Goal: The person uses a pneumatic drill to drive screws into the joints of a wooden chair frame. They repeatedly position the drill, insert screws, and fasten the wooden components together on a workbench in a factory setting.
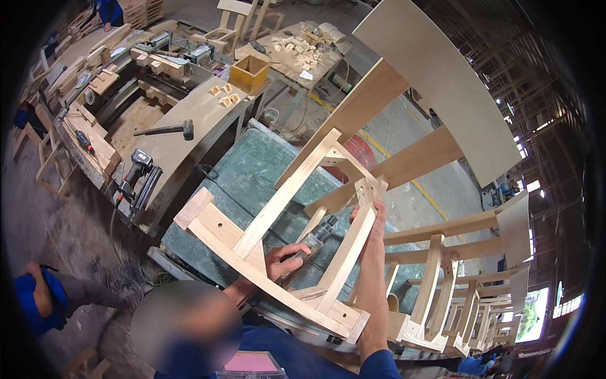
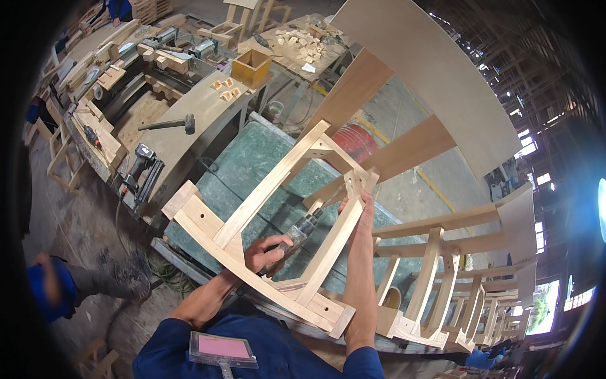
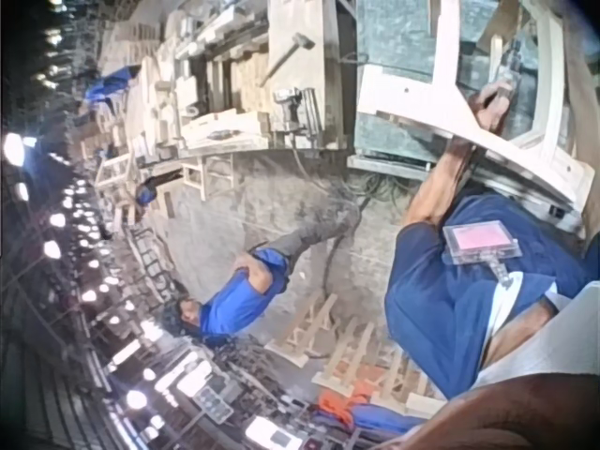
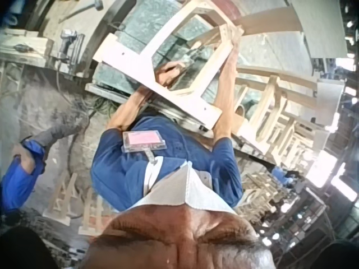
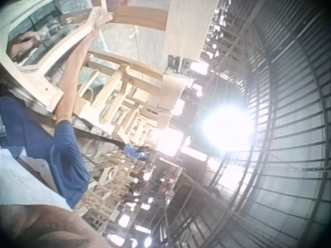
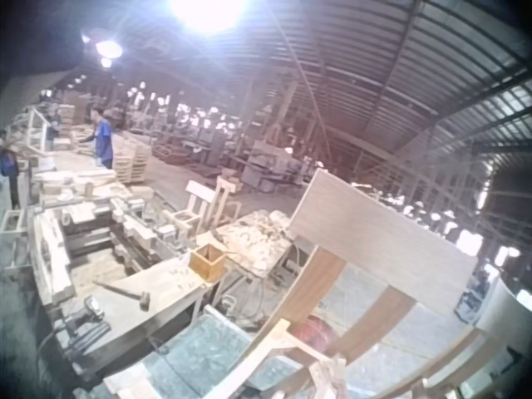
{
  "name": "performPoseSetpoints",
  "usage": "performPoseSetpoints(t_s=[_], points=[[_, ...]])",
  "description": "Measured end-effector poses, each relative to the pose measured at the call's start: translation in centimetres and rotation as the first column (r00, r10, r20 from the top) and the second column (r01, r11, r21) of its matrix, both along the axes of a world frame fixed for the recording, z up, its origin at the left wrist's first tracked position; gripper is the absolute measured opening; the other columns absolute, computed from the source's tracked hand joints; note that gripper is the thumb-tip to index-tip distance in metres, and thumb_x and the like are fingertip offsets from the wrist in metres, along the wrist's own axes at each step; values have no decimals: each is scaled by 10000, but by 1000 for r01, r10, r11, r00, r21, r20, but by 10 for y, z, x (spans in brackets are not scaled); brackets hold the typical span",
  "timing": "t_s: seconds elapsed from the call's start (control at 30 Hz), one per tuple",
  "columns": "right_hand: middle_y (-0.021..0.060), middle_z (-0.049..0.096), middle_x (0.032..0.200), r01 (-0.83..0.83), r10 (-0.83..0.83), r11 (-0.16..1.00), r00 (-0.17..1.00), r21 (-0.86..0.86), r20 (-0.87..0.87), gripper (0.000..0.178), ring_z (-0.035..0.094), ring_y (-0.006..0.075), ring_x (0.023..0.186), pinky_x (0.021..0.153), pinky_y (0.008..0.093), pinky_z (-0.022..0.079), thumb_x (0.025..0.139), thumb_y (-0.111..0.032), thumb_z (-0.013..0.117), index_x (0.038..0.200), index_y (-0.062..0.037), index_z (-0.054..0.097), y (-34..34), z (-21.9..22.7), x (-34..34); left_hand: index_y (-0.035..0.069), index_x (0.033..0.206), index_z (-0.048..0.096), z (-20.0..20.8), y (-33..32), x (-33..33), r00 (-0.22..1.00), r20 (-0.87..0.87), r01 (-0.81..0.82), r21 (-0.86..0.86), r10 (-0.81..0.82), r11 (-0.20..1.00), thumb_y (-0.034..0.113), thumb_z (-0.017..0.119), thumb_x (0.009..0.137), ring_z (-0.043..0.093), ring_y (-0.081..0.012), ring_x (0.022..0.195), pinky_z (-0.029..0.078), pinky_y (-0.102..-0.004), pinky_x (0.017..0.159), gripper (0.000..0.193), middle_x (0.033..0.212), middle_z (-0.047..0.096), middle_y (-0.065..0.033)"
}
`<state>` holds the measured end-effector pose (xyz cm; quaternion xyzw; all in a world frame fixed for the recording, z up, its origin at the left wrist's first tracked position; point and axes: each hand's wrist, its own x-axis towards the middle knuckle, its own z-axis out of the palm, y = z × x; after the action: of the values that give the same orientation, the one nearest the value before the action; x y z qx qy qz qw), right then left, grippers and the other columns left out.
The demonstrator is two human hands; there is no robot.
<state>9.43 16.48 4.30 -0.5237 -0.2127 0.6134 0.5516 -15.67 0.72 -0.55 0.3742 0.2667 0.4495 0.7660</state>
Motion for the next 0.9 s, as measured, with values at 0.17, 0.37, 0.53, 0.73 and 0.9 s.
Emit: performPoseSetpoints(t_s=[0.17,0.37,0.53,0.73,0.9], points=[[104,570,754,-30,30,1000,999,0,10,561,579,203,575,519,290,529,793,-487,627,1040,7,536,2,-2,0,69,1196,589,-1,7,5,999,-23,-25,84,27,996,218,562,950,505,-98,540,401,-276,495,289,658,550,-22],[104,566,760,-18,18,1000,1000,14,-7,578,575,206,577,522,292,532,794,-503,628,1039,12,533,2,-3,0,65,1219,577,-4,10,12,1000,14,-14,47,13,999,223,540,984,495,-83,523,395,-262,489,286,630,536,-7],[109,568,777,10,-10,1000,1000,9,26,602,573,208,576,527,296,534,794,-517,633,1066,10,528,0,-4,-2,70,1206,596,-4,14,15,998,68,-4,35,2,999,205,542,1001,475,-54,529,379,-244,481,251,657,530,30],[114,570,787,7,-8,1000,998,24,58,613,580,209,587,539,306,536,791,-524,633,1090,0,523,0,-5,2,83,1228,570,1,21,25,995,98,23,-32,-19,999,250,535,1009,513,-73,518,399,-246,449,277,655,549,10],[106,565,789,-1,-1,999,999,44,49,634,578,201,590,548,303,528,779,-537,639,1090,4,523,-3,-7,4,84,1207,590,0,16,41,992,123,-13,-98,26,995,236,533,1012,506,-59,488,387,-227,423,255,637,549,15]])
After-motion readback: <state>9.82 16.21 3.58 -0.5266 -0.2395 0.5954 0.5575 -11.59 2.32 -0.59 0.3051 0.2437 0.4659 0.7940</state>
